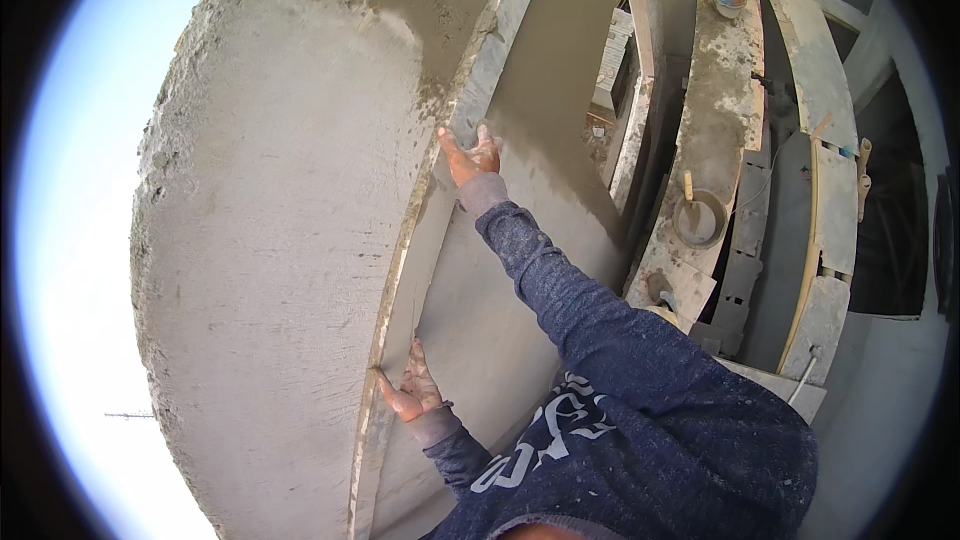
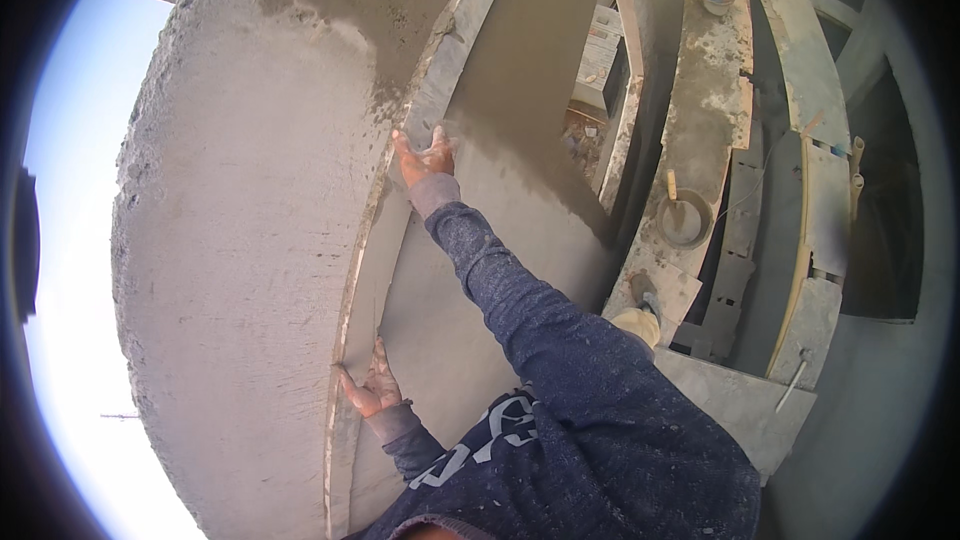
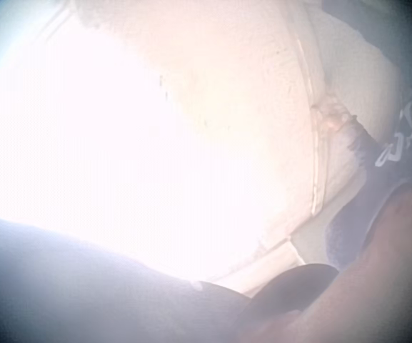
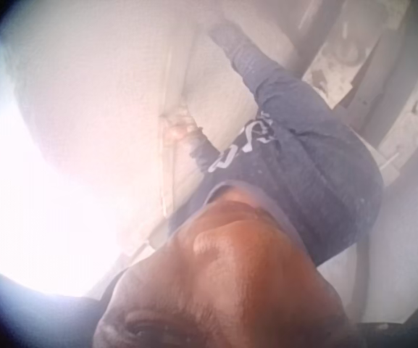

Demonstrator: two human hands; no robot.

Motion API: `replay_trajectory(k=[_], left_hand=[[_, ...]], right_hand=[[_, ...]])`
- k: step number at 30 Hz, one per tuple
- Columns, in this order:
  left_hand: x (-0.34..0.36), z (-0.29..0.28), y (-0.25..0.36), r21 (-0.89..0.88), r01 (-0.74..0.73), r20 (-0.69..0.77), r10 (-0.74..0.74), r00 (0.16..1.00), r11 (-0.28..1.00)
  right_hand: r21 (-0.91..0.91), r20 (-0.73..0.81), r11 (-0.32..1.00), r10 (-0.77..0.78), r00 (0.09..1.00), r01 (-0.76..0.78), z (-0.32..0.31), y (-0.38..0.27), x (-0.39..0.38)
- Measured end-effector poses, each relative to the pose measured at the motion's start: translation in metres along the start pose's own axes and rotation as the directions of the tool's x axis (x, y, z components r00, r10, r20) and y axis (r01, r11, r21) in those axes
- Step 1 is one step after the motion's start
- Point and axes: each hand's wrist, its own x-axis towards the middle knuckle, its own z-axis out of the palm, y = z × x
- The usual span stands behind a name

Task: The person applies and smooths wet plaster on a curved wall using a trowel and a long straightedge. They repeatedly scoop plaster from a bucket, spread it along the wall, and level the surface with the straightedge to create a smooth finish.

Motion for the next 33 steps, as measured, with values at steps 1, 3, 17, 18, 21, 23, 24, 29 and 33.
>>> replay_trajectory(k=[1, 3, 17, 18, 21, 23, 24, 29, 33], left_hand=[[0.001, -0.004, 0.000, -0.039, 0.008, -0.040, -0.010, 0.999, 0.999], [0.002, -0.008, 0.002, -0.115, 0.016, -0.117, -0.030, 0.993, 0.993], [-0.040, 0.091, 0.042, -0.063, -0.109, 0.051, 0.112, 0.992, 0.992], [-0.037, 0.078, 0.036, -0.002, -0.131, 0.018, 0.131, 0.991, 0.991], [-0.020, 0.043, 0.000, -0.048, -0.058, -0.159, 0.049, 0.986, 0.997], [-0.003, 0.001, -0.017, -0.136, 0.028, -0.175, -0.051, 0.983, 0.990], [0.004, -0.019, -0.025, -0.184, 0.066, -0.181, -0.100, 0.978, 0.981], [0.022, -0.060, -0.061, -0.049, 0.064, -0.212, -0.073, 0.975, 0.997], [0.016, -0.044, -0.047, 0.039, 0.002, -0.236, 0.007, 0.972, 0.999]], right_hand=[[0.018, 0.006, 1.000, 0.002, 1.000, -0.002, -0.001, 0.004, -0.002], [0.060, 0.021, 0.998, 0.007, 1.000, -0.008, -0.001, 0.008, -0.004], [0.120, 0.103, 0.976, -0.192, 0.976, 0.179, 0.029, -0.126, -0.051], [0.090, 0.098, 0.985, -0.156, 0.983, 0.147, 0.028, -0.106, -0.050], [0.052, 0.019, 0.994, -0.093, 0.995, 0.092, 0.014, -0.027, -0.022], [-0.004, 0.009, 1.000, 0.001, 1.000, -0.001, 0.001, 0.029, -0.002], [0.025, -0.013, 0.997, 0.067, 0.998, -0.067, -0.001, 0.064, 0.012], [0.148, 0.005, 0.968, 0.203, 0.979, -0.201, -0.019, 0.162, 0.059], [0.091, -0.001, 0.984, 0.152, 0.988, -0.151, -0.003, 0.139, 0.046]])
